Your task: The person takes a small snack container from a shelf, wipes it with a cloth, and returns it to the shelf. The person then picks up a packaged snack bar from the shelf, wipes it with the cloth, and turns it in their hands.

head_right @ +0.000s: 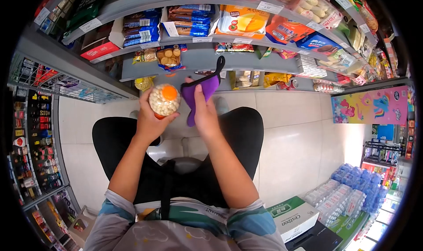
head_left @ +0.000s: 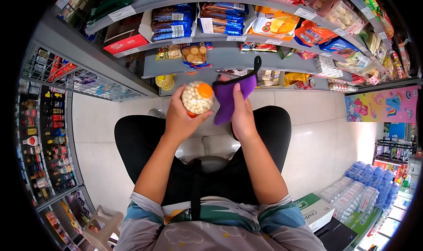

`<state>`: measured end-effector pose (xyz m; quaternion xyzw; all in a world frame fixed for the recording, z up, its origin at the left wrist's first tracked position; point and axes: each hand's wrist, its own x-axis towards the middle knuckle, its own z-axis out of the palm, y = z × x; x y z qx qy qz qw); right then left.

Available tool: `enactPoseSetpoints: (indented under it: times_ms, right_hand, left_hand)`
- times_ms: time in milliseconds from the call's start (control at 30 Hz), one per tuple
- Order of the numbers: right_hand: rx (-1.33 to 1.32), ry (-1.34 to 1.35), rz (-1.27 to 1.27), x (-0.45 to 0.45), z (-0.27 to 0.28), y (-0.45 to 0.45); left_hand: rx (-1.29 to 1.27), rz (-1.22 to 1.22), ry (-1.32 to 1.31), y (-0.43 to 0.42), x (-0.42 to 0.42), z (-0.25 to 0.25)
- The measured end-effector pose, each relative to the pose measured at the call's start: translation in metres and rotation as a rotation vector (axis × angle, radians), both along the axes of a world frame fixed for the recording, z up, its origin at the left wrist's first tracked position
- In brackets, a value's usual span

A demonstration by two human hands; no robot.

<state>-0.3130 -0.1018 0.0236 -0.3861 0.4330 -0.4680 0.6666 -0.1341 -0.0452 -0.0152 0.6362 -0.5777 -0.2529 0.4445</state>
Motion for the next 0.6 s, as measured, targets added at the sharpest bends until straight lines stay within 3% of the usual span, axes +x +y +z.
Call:
enactPoseSetpoints:
  times_ms: [67, 133, 200, 433, 500, 533, 600]
  right_hand:
    - [0.041, -0.134, 0.11, 0.005, 0.0, 0.003]
    - [0.035, -0.083, 0.141, 0.005, 0.003, 0.006]
    - [0.007, -0.301, 0.187, 0.001, -0.003, 0.005]
    - [-0.088, -0.307, 0.242, -0.006, -0.022, 0.008]
    - [-0.177, -0.058, 0.318, -0.005, -0.026, 0.006]
    - [-0.179, -0.057, 0.32, -0.003, -0.021, 0.006]
    - [-0.516, 0.285, 0.259, 0.002, -0.006, 0.01]
  left_hand:
    - [0.017, -0.048, -0.115, 0.001, -0.003, 0.004]
    - [-0.042, -0.077, -0.256, 0.004, -0.005, 0.0]
    - [-0.057, -0.075, -0.256, 0.004, -0.005, -0.002]
    - [0.03, -0.023, -0.149, 0.006, -0.01, 0.006]
    - [0.042, -0.019, -0.094, 0.008, -0.012, 0.005]
    - [0.055, -0.017, -0.04, 0.009, -0.011, 0.004]
    - [0.003, -0.078, -0.055, 0.008, -0.008, -0.002]
